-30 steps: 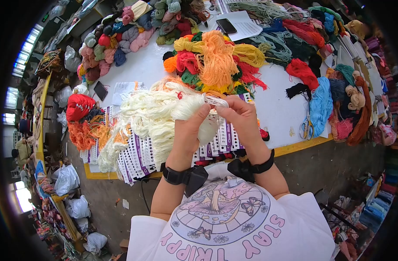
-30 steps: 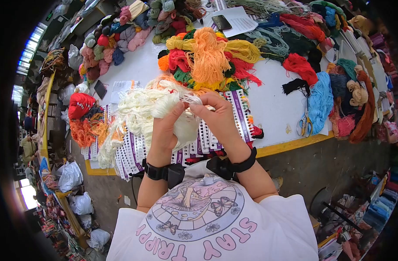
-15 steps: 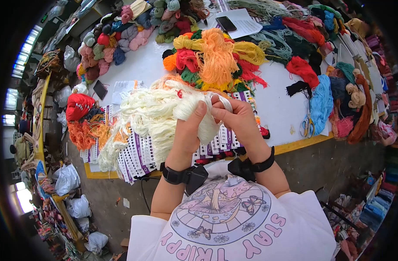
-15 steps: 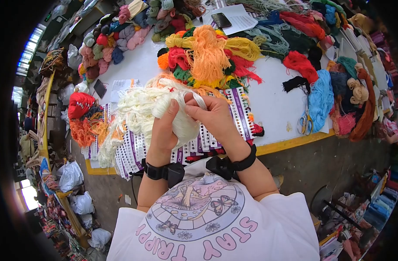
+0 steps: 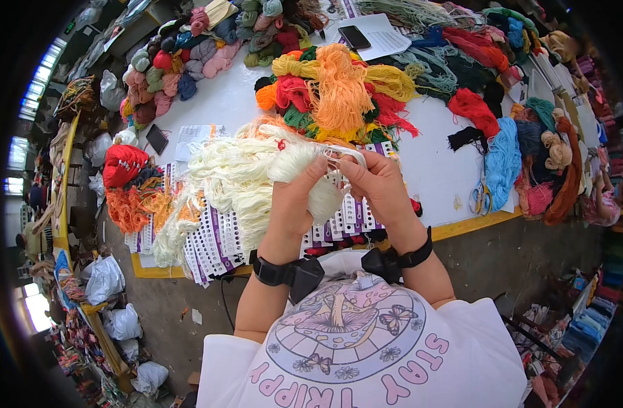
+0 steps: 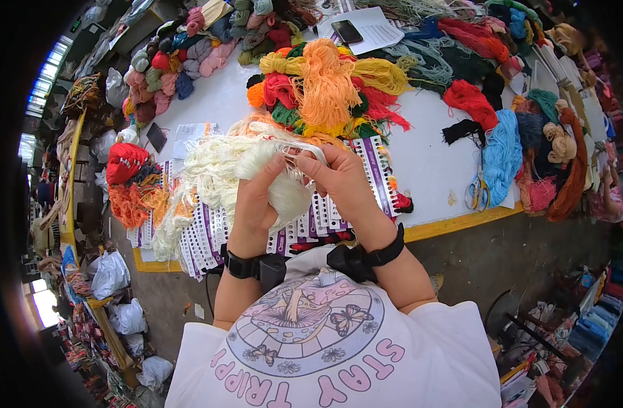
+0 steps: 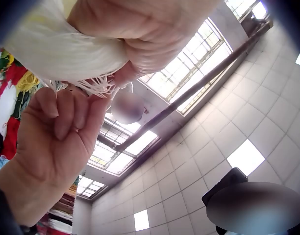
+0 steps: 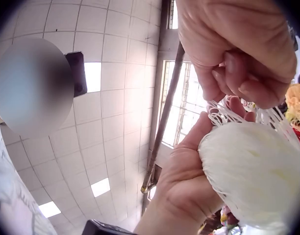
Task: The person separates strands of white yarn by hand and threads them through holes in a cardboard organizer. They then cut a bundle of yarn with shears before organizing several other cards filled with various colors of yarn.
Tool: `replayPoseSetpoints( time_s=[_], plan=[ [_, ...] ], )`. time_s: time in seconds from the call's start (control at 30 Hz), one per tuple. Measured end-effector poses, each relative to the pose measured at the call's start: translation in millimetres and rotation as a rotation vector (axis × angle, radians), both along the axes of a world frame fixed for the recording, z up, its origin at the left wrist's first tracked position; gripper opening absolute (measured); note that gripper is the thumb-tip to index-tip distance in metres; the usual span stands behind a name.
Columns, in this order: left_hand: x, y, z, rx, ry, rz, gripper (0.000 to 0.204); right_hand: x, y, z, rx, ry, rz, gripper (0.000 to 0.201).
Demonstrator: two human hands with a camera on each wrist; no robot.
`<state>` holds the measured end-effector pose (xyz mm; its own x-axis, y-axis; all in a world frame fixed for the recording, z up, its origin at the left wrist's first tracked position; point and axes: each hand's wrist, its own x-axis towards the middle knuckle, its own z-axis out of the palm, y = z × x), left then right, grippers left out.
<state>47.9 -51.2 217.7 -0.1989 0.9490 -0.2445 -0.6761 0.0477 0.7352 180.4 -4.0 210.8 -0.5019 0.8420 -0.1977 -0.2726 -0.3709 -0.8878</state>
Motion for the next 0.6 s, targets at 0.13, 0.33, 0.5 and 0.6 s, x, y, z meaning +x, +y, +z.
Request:
replayPoseSetpoints(
  time_s=[0.13,0.33,0.5,0.6],
  plan=[
    [-0.3,0.0,-4.2,-0.027,-0.031,0.011,0.03,1.0,1.3,-3.3,-0.102,0.134,0.034,0.016],
    [-1.8,0.4,-3.2,-0.023,-0.079,-0.009,0.024,0.6,0.2,8.4,0.109,-0.185,-0.01,0.018],
    [1.4,2.4,-3.3,0.0,-0.004,0.029,0.021,-5.4,-2.1,3.3,0.26,-0.221,-0.056,0.016],
    [-3.2,1.6,-9.4,-0.026,0.203,0.01,0.031,-5.9,1.4,2.0,0.006,0.097,-0.08,0.014]
  ],
)
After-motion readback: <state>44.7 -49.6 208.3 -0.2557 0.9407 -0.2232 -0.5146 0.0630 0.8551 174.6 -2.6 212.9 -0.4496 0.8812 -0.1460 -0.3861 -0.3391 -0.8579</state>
